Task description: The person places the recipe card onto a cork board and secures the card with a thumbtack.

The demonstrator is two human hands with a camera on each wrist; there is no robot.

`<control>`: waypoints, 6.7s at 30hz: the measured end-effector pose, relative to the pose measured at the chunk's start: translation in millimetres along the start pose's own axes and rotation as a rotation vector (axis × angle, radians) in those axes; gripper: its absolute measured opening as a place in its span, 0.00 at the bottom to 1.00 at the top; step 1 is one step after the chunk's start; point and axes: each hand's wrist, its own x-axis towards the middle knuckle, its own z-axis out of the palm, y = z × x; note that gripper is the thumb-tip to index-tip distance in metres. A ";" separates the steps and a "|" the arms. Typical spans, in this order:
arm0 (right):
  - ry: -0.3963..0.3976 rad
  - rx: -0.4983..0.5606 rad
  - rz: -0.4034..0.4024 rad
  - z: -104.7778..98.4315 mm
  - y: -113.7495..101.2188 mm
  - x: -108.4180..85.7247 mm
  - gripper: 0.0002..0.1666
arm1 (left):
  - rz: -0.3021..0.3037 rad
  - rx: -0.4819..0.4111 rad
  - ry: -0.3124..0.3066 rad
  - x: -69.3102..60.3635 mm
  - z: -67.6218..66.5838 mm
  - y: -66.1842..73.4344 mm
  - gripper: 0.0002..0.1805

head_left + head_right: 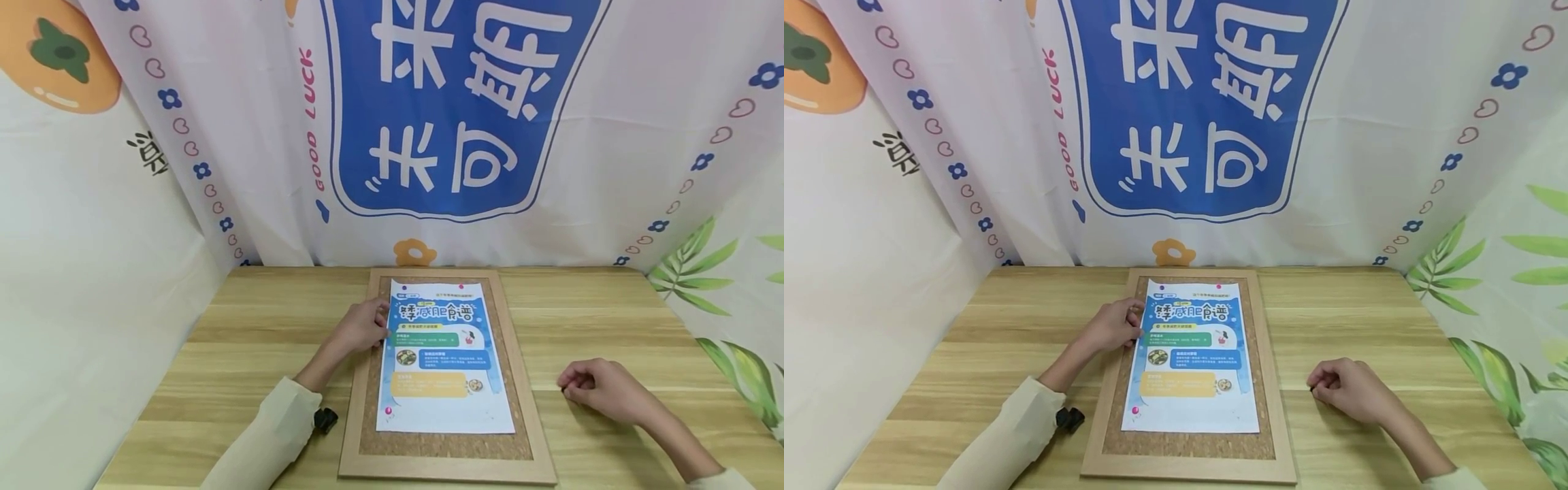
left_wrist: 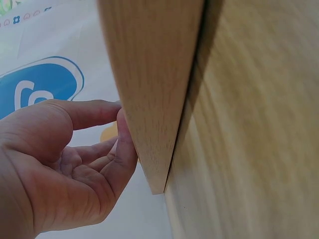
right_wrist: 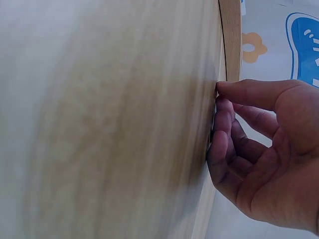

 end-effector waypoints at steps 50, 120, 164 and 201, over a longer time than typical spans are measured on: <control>-0.008 0.159 -0.072 5.8 -26.9 42.9 0.04 | 0.028 -0.010 -0.007 2.2 0.9 -3.1 0.30; -0.261 0.324 -0.259 38.9 -75.4 47.4 0.03 | -0.003 -0.030 -0.021 3.4 1.1 -3.8 0.30; -0.262 0.323 -0.254 50.9 -85.5 37.4 0.02 | -0.007 -0.010 -0.020 3.2 0.3 -2.1 0.30; -0.321 0.292 -0.171 45.2 -89.4 61.2 0.07 | -0.005 -0.016 -0.008 1.8 0.8 -1.0 0.30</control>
